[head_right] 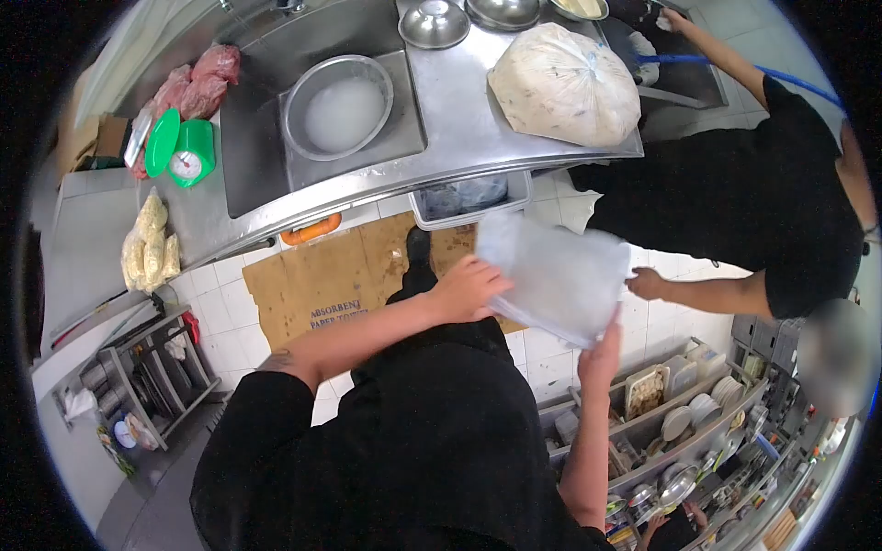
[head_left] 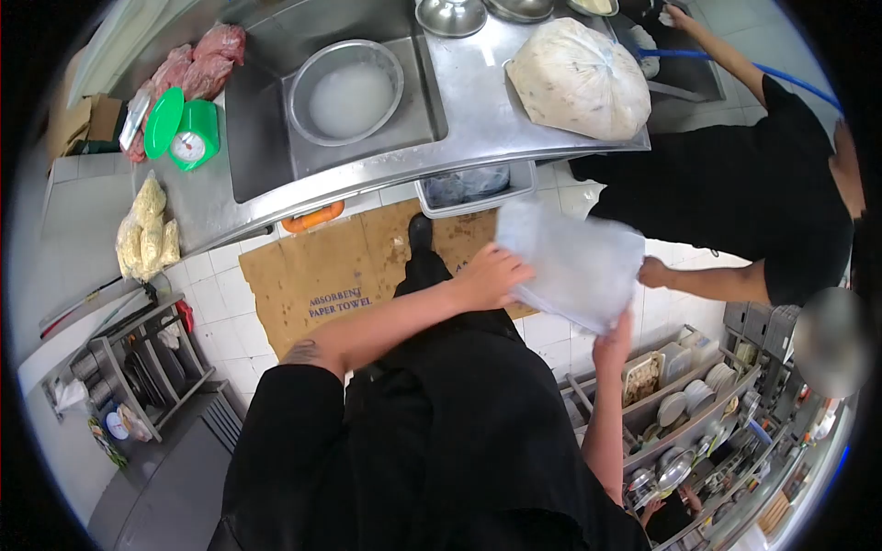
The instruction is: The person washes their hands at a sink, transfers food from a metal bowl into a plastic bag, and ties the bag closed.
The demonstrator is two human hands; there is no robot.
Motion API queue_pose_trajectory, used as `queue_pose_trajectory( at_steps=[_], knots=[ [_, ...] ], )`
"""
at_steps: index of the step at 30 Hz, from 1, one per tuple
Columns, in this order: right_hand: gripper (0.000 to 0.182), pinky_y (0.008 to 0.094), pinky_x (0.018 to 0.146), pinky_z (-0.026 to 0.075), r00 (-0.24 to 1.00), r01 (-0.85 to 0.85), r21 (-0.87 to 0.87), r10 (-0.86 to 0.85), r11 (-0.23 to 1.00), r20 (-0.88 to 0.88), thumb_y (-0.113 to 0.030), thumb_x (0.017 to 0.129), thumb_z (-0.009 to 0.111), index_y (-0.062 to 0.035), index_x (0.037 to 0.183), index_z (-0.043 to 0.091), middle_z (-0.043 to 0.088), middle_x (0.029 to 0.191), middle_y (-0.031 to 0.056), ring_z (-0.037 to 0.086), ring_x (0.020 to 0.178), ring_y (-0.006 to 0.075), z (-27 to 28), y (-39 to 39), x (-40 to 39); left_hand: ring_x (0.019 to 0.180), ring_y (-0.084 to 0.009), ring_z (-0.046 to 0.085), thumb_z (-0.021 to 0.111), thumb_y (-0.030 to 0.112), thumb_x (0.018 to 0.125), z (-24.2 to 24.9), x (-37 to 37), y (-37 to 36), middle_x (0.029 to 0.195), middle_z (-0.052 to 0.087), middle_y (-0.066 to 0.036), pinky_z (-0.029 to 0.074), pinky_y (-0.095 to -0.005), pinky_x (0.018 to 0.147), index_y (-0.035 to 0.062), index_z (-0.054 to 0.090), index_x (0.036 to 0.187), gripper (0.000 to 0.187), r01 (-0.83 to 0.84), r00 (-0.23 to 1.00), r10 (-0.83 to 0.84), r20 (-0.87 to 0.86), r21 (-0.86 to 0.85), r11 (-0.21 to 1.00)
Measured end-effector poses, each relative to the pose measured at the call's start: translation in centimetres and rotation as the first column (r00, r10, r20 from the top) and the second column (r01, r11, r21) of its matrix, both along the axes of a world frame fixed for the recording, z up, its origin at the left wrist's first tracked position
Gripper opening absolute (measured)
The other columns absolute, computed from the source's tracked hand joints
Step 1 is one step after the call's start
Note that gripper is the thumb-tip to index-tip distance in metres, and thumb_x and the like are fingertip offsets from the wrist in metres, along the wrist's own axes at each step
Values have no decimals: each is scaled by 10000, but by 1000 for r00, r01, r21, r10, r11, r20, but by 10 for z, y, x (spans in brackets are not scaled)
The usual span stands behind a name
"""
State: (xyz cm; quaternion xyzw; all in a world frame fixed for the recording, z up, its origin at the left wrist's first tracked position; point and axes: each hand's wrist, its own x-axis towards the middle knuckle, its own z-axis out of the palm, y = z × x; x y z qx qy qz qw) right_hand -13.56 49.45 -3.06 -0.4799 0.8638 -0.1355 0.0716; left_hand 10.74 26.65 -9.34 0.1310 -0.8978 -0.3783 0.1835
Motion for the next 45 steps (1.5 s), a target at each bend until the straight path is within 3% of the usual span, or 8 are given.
queue_pose_trajectory(
  at_steps=[2,12,17,27,31,35,38,45],
  knots=[
    [653,526,944,496,964,-113,792,-126,600,233,-125,898,628,-72,1509,404,665,1155,297,616,1111,469,-49,47,-27,1008,-307,577,720,91,745,-75,32,14,1005,561,-88,475,-453,823,131,640,1166,431,116,987,-113,117,-25,993],
    [672,342,941,488,976,214,-366,-188,905,107,99,842,530,57,1496,380,597,1236,186,622,1044,279,29,0,-16,900,-305,653,711,86,763,36,-14,8,954,573,-93,541,-395,696,206,663,1214,469,-247,902,331,-277,298,922],
    [733,504,878,536,966,-110,771,-114,628,231,-292,834,764,19,1435,482,693,1034,290,647,999,490,-25,53,-6,932,-315,672,659,87,809,-57,36,14,1025,627,-83,571,-424,771,204,647,1273,478,-53,978,36,207,77,996],
    [479,357,1048,428,896,385,-258,-291,886,336,54,845,537,-5,1313,622,600,1332,196,593,1201,248,-26,21,21,967,-278,636,582,-61,764,-22,71,-19,1125,587,-125,525,-376,808,205,674,1269,578,-167,984,177,-27,210,963],
    [447,376,1006,484,930,-266,619,29,739,365,31,871,565,35,1317,584,702,1142,117,650,1104,259,-55,28,11,985,-308,641,594,-59,777,-60,95,-39,1126,625,-144,532,-382,832,159,684,1233,513,-256,819,181,545,65,964],
    [422,413,923,538,266,419,262,-393,870,880,-4,857,578,18,1278,602,712,1058,132,678,1029,291,-25,-53,44,1009,-319,681,567,40,877,-68,90,-61,1064,716,-154,522,-464,915,29,675,1170,312,-615,787,413,460,647,452],
    [360,328,844,569,-564,607,265,171,749,808,-114,870,602,34,1196,638,696,939,93,690,900,207,-60,-59,20,954,-307,692,561,225,890,-9,80,-97,1025,717,-146,549,-487,883,-18,661,1090,331,-163,905,243,349,813,-560],
    [238,334,748,566,-198,88,426,-403,900,893,-221,939,622,-14,1036,689,705,934,75,670,786,164,-11,-143,8,772,-277,662,555,238,870,105,86,-196,853,666,-113,572,-446,707,7,657,981,276,201,912,398,99,739,-643]
  ],
)
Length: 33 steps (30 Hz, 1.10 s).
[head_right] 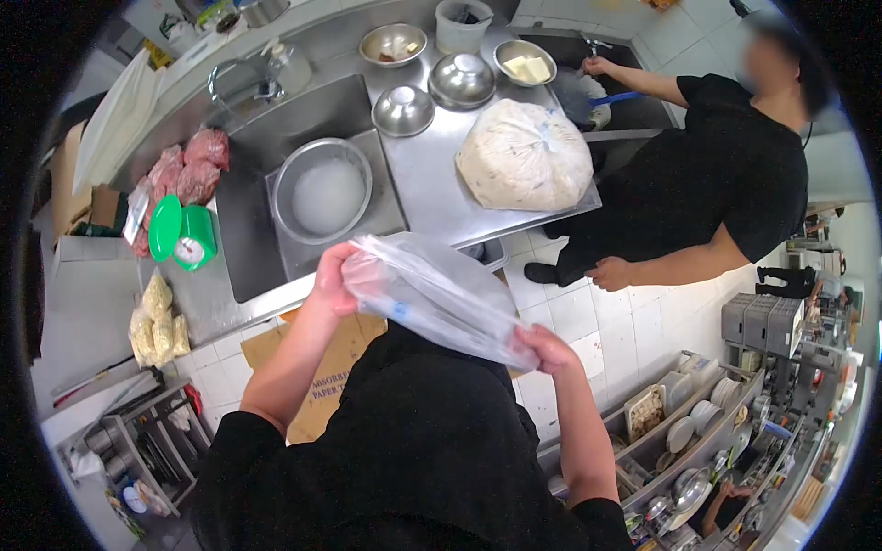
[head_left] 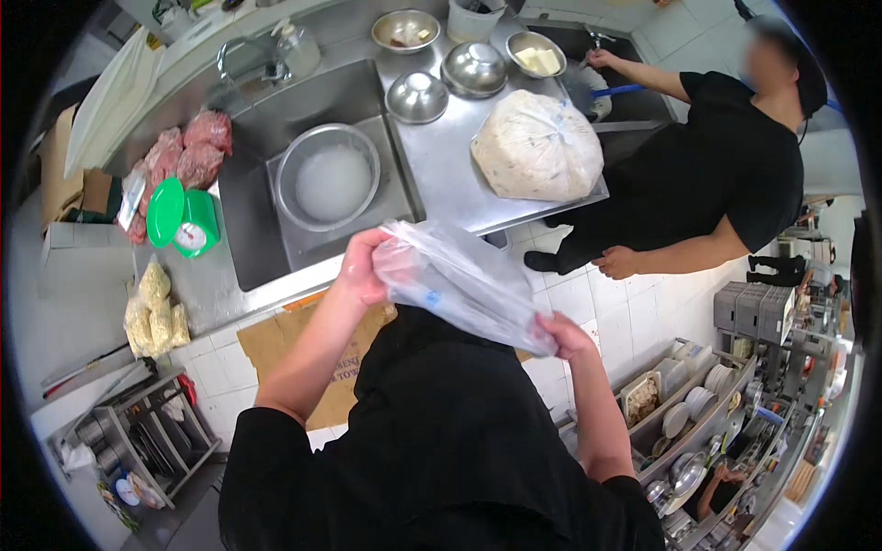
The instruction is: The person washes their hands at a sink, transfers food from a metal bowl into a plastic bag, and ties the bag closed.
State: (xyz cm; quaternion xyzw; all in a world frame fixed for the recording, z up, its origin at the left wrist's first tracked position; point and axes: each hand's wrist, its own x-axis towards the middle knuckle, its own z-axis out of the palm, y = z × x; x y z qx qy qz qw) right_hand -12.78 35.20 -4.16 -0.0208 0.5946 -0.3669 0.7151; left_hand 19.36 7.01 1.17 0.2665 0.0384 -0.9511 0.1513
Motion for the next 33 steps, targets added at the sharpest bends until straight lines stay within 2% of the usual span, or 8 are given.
queue_pose_trajectory(
  at_steps=[2,4,5,7,13,17,25,33],
  knots=[
    [237,370,799,575,929,369,-216,-363,904,70,-265,951,632,-46,1022,692,707,982,88,679,868,198,0,-26,-23,748,-256,660,574,233,852,10,0,-13,846,664,-109,570,-415,651,0,653,973,274,26,995,-18,103,-78,997],
    [219,407,829,580,675,718,-338,-494,608,548,-225,935,618,-34,1019,687,707,1006,110,685,889,238,-15,-54,-67,728,-209,619,598,224,874,-20,19,-20,842,630,-64,551,-370,701,-23,643,1111,345,393,864,-413,-288,-125,911],
    [219,407,829,580,679,714,-342,-484,611,552,-225,935,618,-34,1019,687,707,1006,110,685,889,238,0,-71,-73,712,-193,587,598,204,888,-2,20,-10,842,620,-45,528,-353,697,-22,635,1157,353,440,898,-402,178,-324,838],
    [247,435,857,580,738,663,-179,-594,727,319,-219,927,607,-13,1041,682,708,997,124,689,890,273,43,-104,-78,739,-184,579,600,201,903,-2,25,-3,876,619,-36,520,-351,728,-11,607,1238,396,268,948,-181,263,-349,898],
    [275,347,828,552,972,-233,-407,214,883,-92,-156,872,761,-18,1099,688,713,978,80,687,864,192,23,-155,-94,910,-173,580,615,391,983,61,-10,-12,1141,591,-22,493,-366,843,170,327,1566,687,-401,882,471,-19,-556,728],
    [373,348,888,521,447,-608,-434,-165,665,-879,-216,838,812,-5,1119,688,704,1030,97,670,974,204,66,-238,-130,1000,-172,564,585,551,971,40,-6,-10,1230,556,-36,495,-357,842,271,165,1625,826,-272,883,463,78,-720,639],
    [572,391,988,476,168,-867,-165,-35,470,-985,-210,696,884,-5,1177,652,639,1209,158,594,1155,324,62,-315,-180,846,-180,652,518,579,993,52,50,-69,1080,653,-80,569,-327,723,137,415,1479,665,-365,804,570,168,-617,697],
    [560,420,987,466,-81,-904,-9,-191,428,-978,-119,668,861,-42,1166,618,615,1184,154,564,1162,368,70,-306,-148,767,-89,531,630,570,944,65,30,-111,1063,572,-24,465,-227,604,232,176,1628,888,-15,901,331,281,-742,670]
  ],
)
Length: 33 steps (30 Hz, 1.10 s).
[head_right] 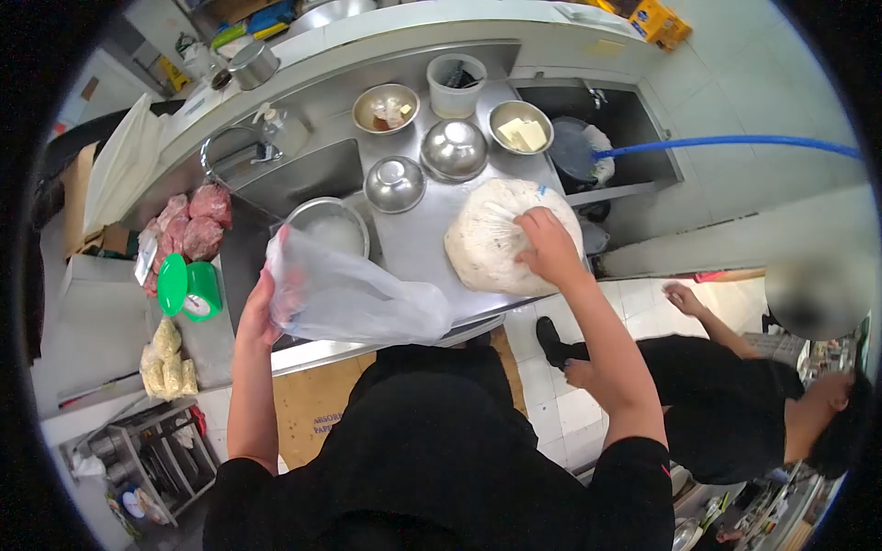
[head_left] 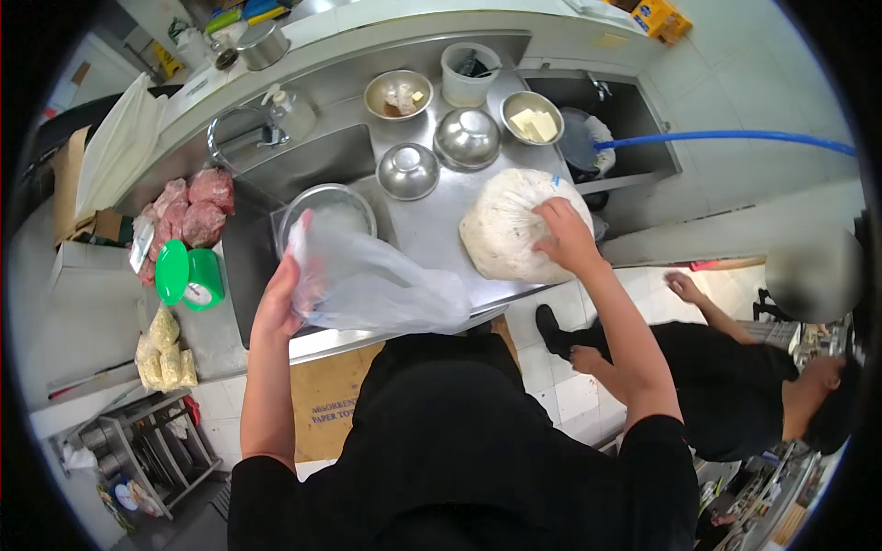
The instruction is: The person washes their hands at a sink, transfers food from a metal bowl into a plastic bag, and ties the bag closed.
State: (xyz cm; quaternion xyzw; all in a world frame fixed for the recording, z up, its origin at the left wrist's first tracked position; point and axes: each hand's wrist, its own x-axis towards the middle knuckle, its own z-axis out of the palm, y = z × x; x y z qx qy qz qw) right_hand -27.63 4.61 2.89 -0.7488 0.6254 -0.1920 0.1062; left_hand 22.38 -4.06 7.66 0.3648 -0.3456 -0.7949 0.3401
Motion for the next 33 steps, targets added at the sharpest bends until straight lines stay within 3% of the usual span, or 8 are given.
queue_pose_trajectory(
  at_steps=[3,4,9,11,15,17,24,33],
  knots=[
    [177,400,817,530,904,-1,-160,69,987,421,-55,850,729,-23,1016,676,678,986,146,661,931,334,19,0,79,873,-120,621,672,517,938,10,-14,-2,1153,617,-57,539,-271,699,189,239,1602,857,17,999,-19,-34,-48,999],
    [116,388,786,539,734,-86,13,55,996,677,-43,888,688,-23,1002,689,690,962,138,680,890,303,34,6,113,887,-116,617,675,517,936,7,-18,0,1158,613,-53,537,-271,707,190,242,1602,859,58,997,-60,-56,-41,997],
    [258,408,808,552,795,-270,-99,280,958,538,-111,853,750,-42,1093,686,713,1032,140,699,927,319,-31,-19,196,959,-82,520,692,493,940,6,-55,23,1112,570,22,472,-248,783,227,247,1620,855,-23,999,23,-31,10,1000],
    [342,425,805,556,978,-134,-428,50,894,-203,-182,839,775,-56,1145,690,721,1070,137,709,927,311,-31,-18,202,969,-83,523,674,422,970,0,-63,32,1129,574,24,468,-251,807,222,288,1607,772,-26,992,27,127,-7,1000],
    [419,418,870,535,977,-185,-304,207,935,43,-186,834,784,-40,1213,681,723,1071,139,702,959,300,-13,-13,166,1079,-119,562,636,286,1013,-38,-63,40,1274,593,-20,483,-278,906,170,346,1581,649,-23,924,28,382,-18,1000],
    [447,408,856,534,822,-221,61,153,973,548,-211,816,800,-34,1201,656,680,1193,151,668,1071,310,-8,-10,113,1051,-107,550,633,276,1016,-30,-71,46,1234,599,-1,463,-267,889,176,379,1567,615,-62,933,67,353,-26,998],
    [596,431,947,490,999,-46,-11,46,999,20,-172,717,846,-27,1232,582,636,1171,167,584,1143,370,-2,-1,-26,1032,-110,560,634,297,1015,-33,-52,48,1180,628,-9,456,-265,871,101,475,1489,537,-87,932,80,355,5,996],
    [583,437,941,468,981,-178,58,172,982,95,-85,700,813,-39,1219,553,642,1137,161,571,1116,383,-28,-10,-42,991,-95,568,637,317,1013,-19,-78,53,1125,641,-3,457,-256,832,87,515,1449,508,-146,922,131,365,13,989]
  ],
)
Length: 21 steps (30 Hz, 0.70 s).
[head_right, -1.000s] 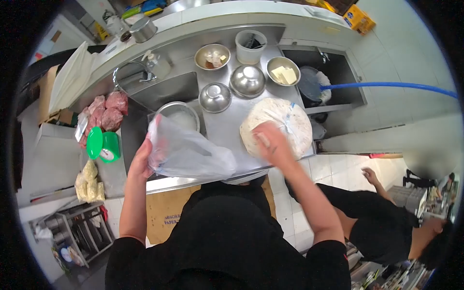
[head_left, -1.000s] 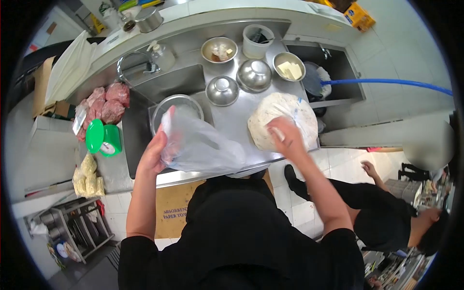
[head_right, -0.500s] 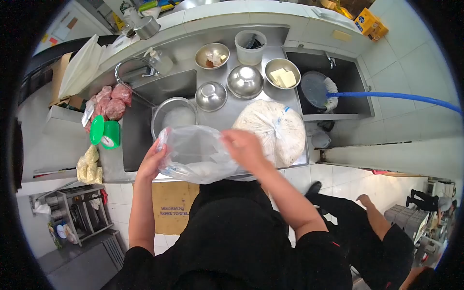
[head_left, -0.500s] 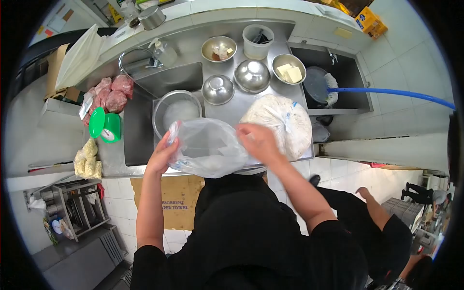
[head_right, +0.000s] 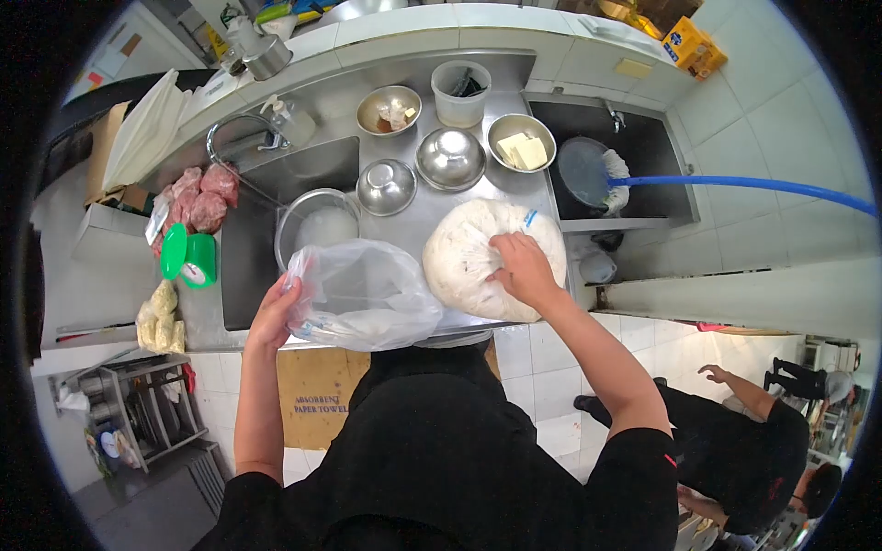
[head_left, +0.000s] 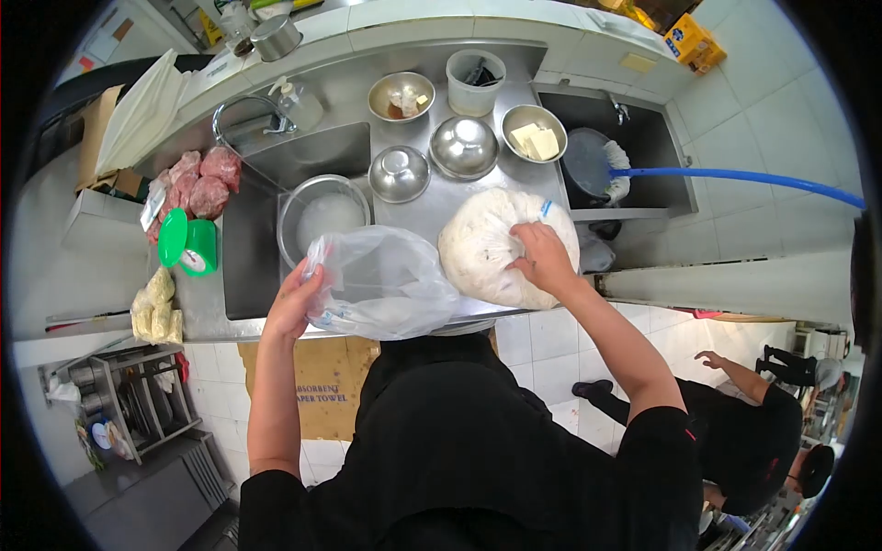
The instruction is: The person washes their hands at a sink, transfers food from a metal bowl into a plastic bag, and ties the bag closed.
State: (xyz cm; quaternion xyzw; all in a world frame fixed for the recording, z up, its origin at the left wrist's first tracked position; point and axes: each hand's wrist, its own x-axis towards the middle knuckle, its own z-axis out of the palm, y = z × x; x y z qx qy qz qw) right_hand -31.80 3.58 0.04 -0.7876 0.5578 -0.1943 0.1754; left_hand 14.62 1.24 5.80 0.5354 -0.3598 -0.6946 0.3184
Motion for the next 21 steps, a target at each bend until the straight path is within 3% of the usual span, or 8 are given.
queue_pose_trajectory(
  at_steps=[4,6,9,13,16,19,21],
  knots=[
    [518,447,869,490,984,-148,-57,153,987,89,-38,736,750,-70,1216,558,670,1046,171,615,1028,391,-6,-2,-11,952,-84,571,633,328,1013,7,-8,2,1097,644,0,455,-242,783,88,515,1450,513,19,998,-17,67,-24,1000],
    [512,466,795,508,979,-160,160,136,974,154,-10,752,708,-120,1231,564,686,950,179,653,904,400,-3,-7,-14,922,-82,577,625,341,1015,15,-10,1,1065,646,0,458,-238,749,83,515,1448,516,45,992,-41,116,-32,998],
    [510,475,739,512,961,-210,187,167,960,220,-4,770,691,-152,1241,566,684,882,178,668,835,405,18,-15,-23,890,-77,577,622,351,1015,28,-16,2,1037,645,1,460,-231,725,90,514,1451,520,10,992,-3,126,-51,999],
    [491,459,743,511,949,-237,199,182,951,257,6,783,675,-172,1231,581,688,895,175,676,858,392,40,-17,-35,870,-68,571,623,361,1014,47,-32,0,1031,640,4,457,-224,701,108,508,1462,527,-20,998,23,55,-44,999],
    [424,429,732,519,913,-252,186,169,950,372,13,789,662,-129,1186,617,704,931,172,684,858,386,49,-10,-42,862,-68,571,626,380,1010,54,-44,-1,1038,635,11,459,-224,696,111,493,1478,556,-68,998,69,16,-34,997],
    [350,360,691,520,889,-194,113,126,974,441,29,795,642,-81,1127,661,715,936,164,700,784,327,54,1,-49,915,-80,576,626,389,1009,50,-49,-5,1095,634,4,472,-238,762,111,475,1495,580,5,998,-5,-66,1,1000],
    [330,295,659,506,888,-102,214,-8,972,460,48,801,610,-47,1107,686,724,896,148,699,728,209,63,8,-54,963,-87,574,622,392,1011,53,-58,-8,1148,626,-2,476,-246,814,121,462,1509,589,89,980,-84,-180,16,996]
  ],
)
